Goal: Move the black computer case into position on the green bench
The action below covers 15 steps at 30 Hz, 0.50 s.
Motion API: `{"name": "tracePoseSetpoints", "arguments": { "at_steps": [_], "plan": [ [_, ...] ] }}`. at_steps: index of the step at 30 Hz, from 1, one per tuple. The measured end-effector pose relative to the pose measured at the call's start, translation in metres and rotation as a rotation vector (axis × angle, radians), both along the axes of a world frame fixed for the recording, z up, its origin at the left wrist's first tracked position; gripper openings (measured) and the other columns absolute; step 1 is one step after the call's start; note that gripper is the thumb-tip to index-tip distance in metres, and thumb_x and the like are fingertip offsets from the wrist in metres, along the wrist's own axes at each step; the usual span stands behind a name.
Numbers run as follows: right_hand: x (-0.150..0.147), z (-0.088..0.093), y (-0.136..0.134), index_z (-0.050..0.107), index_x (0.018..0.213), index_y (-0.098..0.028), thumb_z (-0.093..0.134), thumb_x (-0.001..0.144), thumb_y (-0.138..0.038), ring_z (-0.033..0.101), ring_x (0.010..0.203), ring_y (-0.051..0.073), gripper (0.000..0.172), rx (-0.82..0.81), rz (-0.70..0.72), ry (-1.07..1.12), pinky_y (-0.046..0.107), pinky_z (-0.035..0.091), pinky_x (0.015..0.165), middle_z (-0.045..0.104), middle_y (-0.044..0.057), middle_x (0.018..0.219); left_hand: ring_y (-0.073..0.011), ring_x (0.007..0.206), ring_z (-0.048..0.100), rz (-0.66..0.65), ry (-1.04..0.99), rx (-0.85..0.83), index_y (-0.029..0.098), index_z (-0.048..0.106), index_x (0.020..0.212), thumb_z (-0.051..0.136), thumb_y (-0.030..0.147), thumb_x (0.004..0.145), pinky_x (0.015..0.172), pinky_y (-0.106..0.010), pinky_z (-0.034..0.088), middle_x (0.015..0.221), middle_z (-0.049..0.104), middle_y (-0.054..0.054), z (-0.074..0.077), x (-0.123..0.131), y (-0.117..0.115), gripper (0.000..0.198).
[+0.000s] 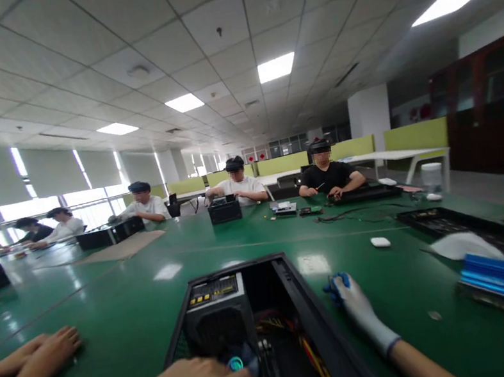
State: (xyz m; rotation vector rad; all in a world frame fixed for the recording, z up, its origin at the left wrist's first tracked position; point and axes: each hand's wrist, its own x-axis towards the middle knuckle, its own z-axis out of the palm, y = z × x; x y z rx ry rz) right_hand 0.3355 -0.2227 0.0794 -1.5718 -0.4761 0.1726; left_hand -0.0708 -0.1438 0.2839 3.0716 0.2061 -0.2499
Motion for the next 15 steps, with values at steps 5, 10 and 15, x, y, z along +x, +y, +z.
{"name": "tracePoseSetpoints", "arguments": {
  "at_steps": [5, 10, 15],
  "plan": [
    [-0.037, 0.016, -0.014, 0.053, 0.091, -0.024, 0.048, 0.071, -0.064, 0.067, 0.076, 0.026, 0.045, -0.124, 0.022, -0.070, 0.039, 0.052, 0.073, 0.073, 0.009, 0.084, -0.0395, 0.130, 0.057, -0.442, 0.086, 0.169, 0.031, 0.042, 0.152, 0.090, 0.042, 0.073, 0.103, -0.054, 0.052, 0.151, 0.052, -0.018, -0.028, -0.002, 0.001, 0.093],
    [-0.065, 0.028, -0.061, 0.061, 0.091, -0.022, 0.056, 0.070, -0.061, 0.068, 0.087, 0.027, 0.045, -0.226, 0.128, -0.112, 0.037, 0.053, 0.075, 0.075, 0.011, 0.090, -0.0366, 0.103, 0.068, -0.535, 0.146, 0.357, 0.026, 0.056, 0.139, 0.090, 0.034, 0.074, 0.081, -0.045, 0.059, 0.118, 0.068, -0.018, -0.043, 0.014, -0.008, 0.074],
    [-0.075, 0.120, -0.122, 0.069, 0.095, -0.020, 0.067, 0.071, -0.057, 0.064, 0.077, 0.022, 0.043, -0.320, 0.182, -0.213, 0.032, 0.049, 0.067, 0.073, 0.005, 0.084, -0.0334, 0.112, 0.067, -0.450, 0.032, 0.205, 0.035, 0.042, 0.152, 0.094, 0.036, 0.070, 0.089, -0.041, 0.060, 0.135, 0.060, -0.012, 0.025, -0.018, -0.004, 0.097]
  ]
}}
